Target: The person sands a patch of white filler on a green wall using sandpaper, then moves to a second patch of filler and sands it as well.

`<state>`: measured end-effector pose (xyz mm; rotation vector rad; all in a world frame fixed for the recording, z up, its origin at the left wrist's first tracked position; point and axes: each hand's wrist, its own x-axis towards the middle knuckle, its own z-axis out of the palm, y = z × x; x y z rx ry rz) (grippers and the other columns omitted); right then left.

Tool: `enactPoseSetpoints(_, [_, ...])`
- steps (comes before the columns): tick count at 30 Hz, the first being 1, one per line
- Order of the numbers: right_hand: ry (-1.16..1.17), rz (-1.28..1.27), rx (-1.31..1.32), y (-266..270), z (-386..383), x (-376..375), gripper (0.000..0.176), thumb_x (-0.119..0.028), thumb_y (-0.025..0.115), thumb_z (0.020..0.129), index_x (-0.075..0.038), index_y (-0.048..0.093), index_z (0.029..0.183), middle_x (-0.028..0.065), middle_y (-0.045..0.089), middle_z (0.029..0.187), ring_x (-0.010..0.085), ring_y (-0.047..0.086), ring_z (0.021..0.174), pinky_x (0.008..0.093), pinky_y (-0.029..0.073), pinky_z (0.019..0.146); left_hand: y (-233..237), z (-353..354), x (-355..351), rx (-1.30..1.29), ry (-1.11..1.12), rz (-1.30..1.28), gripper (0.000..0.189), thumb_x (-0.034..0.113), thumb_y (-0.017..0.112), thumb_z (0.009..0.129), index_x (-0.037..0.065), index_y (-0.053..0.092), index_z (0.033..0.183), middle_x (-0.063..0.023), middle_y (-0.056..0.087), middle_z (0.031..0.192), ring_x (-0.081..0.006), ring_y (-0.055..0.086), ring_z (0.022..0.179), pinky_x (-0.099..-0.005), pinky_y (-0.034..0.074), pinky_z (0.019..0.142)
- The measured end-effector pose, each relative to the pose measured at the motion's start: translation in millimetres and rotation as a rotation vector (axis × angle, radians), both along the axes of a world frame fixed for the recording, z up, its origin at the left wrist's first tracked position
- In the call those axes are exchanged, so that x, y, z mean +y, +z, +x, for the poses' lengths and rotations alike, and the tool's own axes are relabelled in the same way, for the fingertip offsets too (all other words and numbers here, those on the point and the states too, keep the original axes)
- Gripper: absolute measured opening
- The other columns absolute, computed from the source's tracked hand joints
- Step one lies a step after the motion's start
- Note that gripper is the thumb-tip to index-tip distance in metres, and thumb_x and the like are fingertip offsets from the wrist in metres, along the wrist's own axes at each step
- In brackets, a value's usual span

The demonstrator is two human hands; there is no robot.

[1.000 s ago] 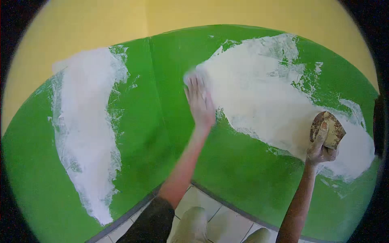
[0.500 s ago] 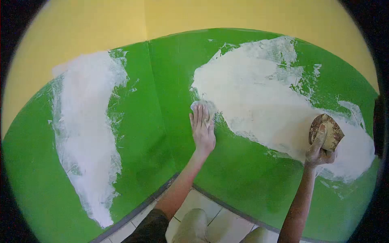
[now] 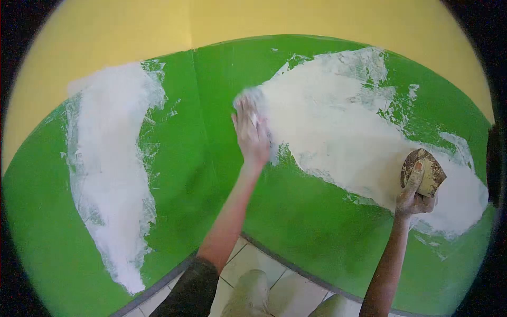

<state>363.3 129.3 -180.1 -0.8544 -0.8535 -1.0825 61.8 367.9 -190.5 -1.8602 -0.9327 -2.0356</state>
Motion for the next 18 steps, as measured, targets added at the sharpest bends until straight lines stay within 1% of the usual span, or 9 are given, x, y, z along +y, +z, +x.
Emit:
enactPoseSetpoints(1, [-0.015,-0.014,0.028,-2.8,0.4,-1.3,0.014,-0.008,0.077,0.087,0.003,0.075,0.096,0.0132,0.077,0.091,0.0181,0.073,0.077,0.0308,0.057,0.071,8.2,-0.4,7.5,-0.021,-0.005,0.006,0.055,0.028,0.036,0.106,0.004,0.031,0.155,-0.0157,0.029,0.162,-0.0358,0.021,0.152,-0.0515,0.013,0.124])
enactPoseSetpoints(5, [0.014,0.045,-0.026,-1.1,-1.4,0.0,0.015,-0.009,0.077,0.087,0.003,0.076,0.096,0.0126,0.077,0.091,0.0180,0.073,0.077,0.0306,0.057,0.072,-50.0,11.2,-9.9,0.032,-0.002,0.004,0.055,0.027,0.036,0.106,0.003,0.030,0.155,-0.0167,0.029,0.162,-0.0361,0.021,0.152,-0.0503,0.013,0.124])
enactPoseSetpoints(7, [0.005,0.012,0.002,-5.6,3.3,0.9,0.014,-0.009,0.077,0.087,0.002,0.076,0.096,0.0123,0.077,0.092,0.0176,0.073,0.076,0.0303,0.057,0.071,-71.5,9.7,-25.3,0.176,0.052,-0.108,0.055,0.027,0.035,0.106,0.003,0.031,0.155,-0.0174,0.029,0.162,-0.0364,0.022,0.151,-0.0492,0.014,0.124])
enactPoseSetpoints(8, [0.001,0.009,-0.002,-3.7,2.7,-0.5,0.014,-0.009,0.077,0.087,0.002,0.076,0.096,0.0123,0.077,0.092,0.0176,0.073,0.076,0.0303,0.057,0.071,-69.1,11.4,-17.7,0.172,0.048,-0.111,0.055,0.027,0.035,0.106,0.003,0.031,0.155,-0.0174,0.029,0.162,-0.0364,0.022,0.151,-0.0492,0.014,0.124])
enactPoseSetpoints(10, [-0.071,-0.005,0.025,0.7,-2.8,-1.3,0.014,-0.008,0.078,0.086,0.002,0.076,0.095,0.0121,0.077,0.089,0.0168,0.073,0.074,0.0313,0.056,0.069,-22.6,8.9,-9.5,0.041,-0.007,0.071,0.053,0.026,0.033,0.107,0.002,0.033,0.154,-0.0182,0.031,0.161,-0.0370,0.023,0.151,-0.0497,0.014,0.124])
enactPoseSetpoints(11, [-0.076,-0.004,0.028,1.7,-3.3,0.3,0.014,-0.008,0.078,0.086,0.002,0.076,0.095,0.0121,0.077,0.089,0.0168,0.073,0.074,0.0313,0.056,0.069,-7.7,5.7,1.5,-0.039,-0.014,-0.048,0.054,0.027,0.035,0.106,0.001,0.033,0.154,-0.0184,0.031,0.161,-0.0378,0.023,0.151,-0.0506,0.013,0.124])
enactPoseSetpoints(14, [0.096,0.035,-0.095,3.6,-5.2,1.8,0.016,-0.001,0.076,0.084,0.007,0.071,0.097,0.0160,0.074,0.091,0.0246,0.069,0.073,0.0341,0.056,0.068,8.7,10.6,4.1,-0.036,0.017,0.009,0.054,0.027,0.037,0.106,0.003,0.033,0.154,-0.0170,0.029,0.162,-0.0368,0.021,0.151,-0.0516,0.012,0.124])
enactPoseSetpoints(16, [-0.003,-0.018,-0.281,16.7,-9.5,-4.2,0.016,0.002,0.074,0.083,0.007,0.069,0.097,0.0170,0.072,0.090,0.0282,0.066,0.071,0.0367,0.053,0.066,-37.1,27.3,-22.9,0.027,-0.009,0.010,0.055,0.027,0.038,0.105,0.004,0.032,0.155,-0.0160,0.028,0.162,-0.0357,0.020,0.152,-0.0521,0.012,0.124])
enactPoseSetpoints(18, [0.030,-0.034,-0.221,19.5,-22.1,-9.2,0.015,0.003,0.073,0.083,0.007,0.068,0.096,0.0163,0.069,0.087,0.0298,0.065,0.072,0.0368,0.052,0.066,-63.5,30.0,-29.9,0.088,-0.033,0.009,0.055,0.026,0.039,0.105,0.004,0.031,0.155,-0.0150,0.027,0.163,-0.0347,0.020,0.152,-0.0526,0.011,0.124])
